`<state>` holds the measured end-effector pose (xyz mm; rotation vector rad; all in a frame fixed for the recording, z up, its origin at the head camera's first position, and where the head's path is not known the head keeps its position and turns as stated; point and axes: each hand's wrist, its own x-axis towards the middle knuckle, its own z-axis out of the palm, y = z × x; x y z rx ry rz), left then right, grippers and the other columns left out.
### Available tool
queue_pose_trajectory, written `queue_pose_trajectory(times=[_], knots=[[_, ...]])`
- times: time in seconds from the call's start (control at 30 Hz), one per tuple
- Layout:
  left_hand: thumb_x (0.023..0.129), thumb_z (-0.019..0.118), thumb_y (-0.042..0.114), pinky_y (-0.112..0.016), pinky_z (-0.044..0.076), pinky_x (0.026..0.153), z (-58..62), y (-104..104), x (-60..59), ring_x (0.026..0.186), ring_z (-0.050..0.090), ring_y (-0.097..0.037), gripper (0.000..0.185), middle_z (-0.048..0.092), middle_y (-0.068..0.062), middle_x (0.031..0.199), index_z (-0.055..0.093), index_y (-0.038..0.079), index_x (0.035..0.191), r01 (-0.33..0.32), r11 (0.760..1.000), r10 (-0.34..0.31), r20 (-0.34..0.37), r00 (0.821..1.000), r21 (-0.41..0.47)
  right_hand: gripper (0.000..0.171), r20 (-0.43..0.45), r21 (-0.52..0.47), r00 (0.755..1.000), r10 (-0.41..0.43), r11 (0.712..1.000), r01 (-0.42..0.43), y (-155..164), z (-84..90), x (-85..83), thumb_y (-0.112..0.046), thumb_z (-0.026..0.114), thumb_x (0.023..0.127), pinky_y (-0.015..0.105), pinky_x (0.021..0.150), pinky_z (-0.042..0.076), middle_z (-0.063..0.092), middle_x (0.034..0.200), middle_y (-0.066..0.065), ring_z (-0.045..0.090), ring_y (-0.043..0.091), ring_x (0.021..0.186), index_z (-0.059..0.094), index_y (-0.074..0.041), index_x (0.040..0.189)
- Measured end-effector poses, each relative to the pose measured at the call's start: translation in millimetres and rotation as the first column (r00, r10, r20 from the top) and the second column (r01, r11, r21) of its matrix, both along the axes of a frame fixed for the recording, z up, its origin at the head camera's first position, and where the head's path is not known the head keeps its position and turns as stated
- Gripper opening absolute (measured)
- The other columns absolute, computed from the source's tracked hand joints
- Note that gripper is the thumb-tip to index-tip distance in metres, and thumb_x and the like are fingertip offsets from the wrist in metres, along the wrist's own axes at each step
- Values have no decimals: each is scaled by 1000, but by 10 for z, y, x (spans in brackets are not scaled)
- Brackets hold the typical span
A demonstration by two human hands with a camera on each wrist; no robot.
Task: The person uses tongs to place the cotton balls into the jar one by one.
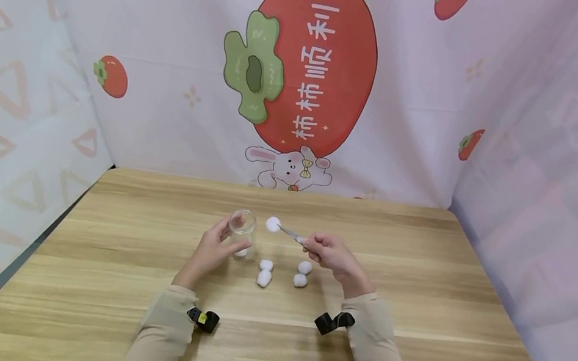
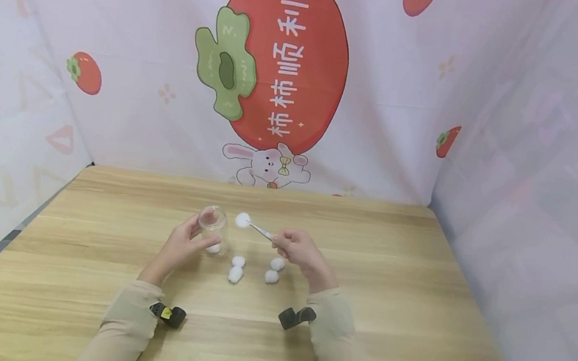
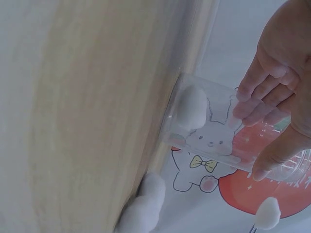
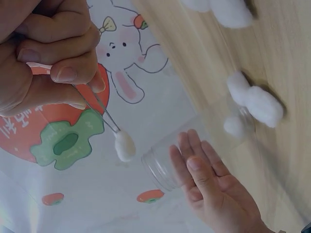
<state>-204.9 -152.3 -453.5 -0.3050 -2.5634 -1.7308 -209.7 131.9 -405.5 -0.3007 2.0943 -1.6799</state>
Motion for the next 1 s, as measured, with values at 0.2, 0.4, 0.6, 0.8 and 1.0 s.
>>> queue_pose_trajectory(times=[0.2,0.4,0.6,0.8,1.0], knots=[[82,76,20,-42,36,119,-23,4,-1,139,43,-35,75,49,-22,145,39,3,145,-1,1000,1,3,1000,3,24,9,9,1000,25,1000,-25,-105,0,5,-11,46,101,12,43,23,42,59,-7,31,2,50,54,3,84],[82,76,18,-44,37,119,-19,4,-6,138,45,-36,71,50,-22,143,41,1,143,0,1000,0,-21,1000,3,24,-15,1,999,41,999,-41,-150,21,-20,-13,46,101,12,44,23,40,58,-7,30,2,50,55,-2,81],[83,74,13,-44,35,120,21,22,17,138,45,-37,69,51,-24,142,41,-1,142,3,1000,-3,-14,1000,-1,25,-30,-2,998,53,999,-53,-202,70,-28,-14,46,101,12,44,22,41,59,-7,31,3,51,55,2,84],[85,72,8,-46,35,119,252,69,143,137,44,-40,68,49,-28,142,38,-6,142,-1,1000,1,0,1000,-24,25,-20,-1,999,43,999,-43,-279,102,-42,-14,47,101,12,44,21,41,59,-7,30,3,51,56,4,87],[84,75,16,-45,37,118,60,31,35,138,44,-39,73,47,-26,144,38,-2,144,-3,1000,3,-13,1000,-27,24,-8,7,999,38,999,-38,-340,89,-79,-13,47,100,12,43,21,41,59,-8,29,3,50,57,-1,83]])
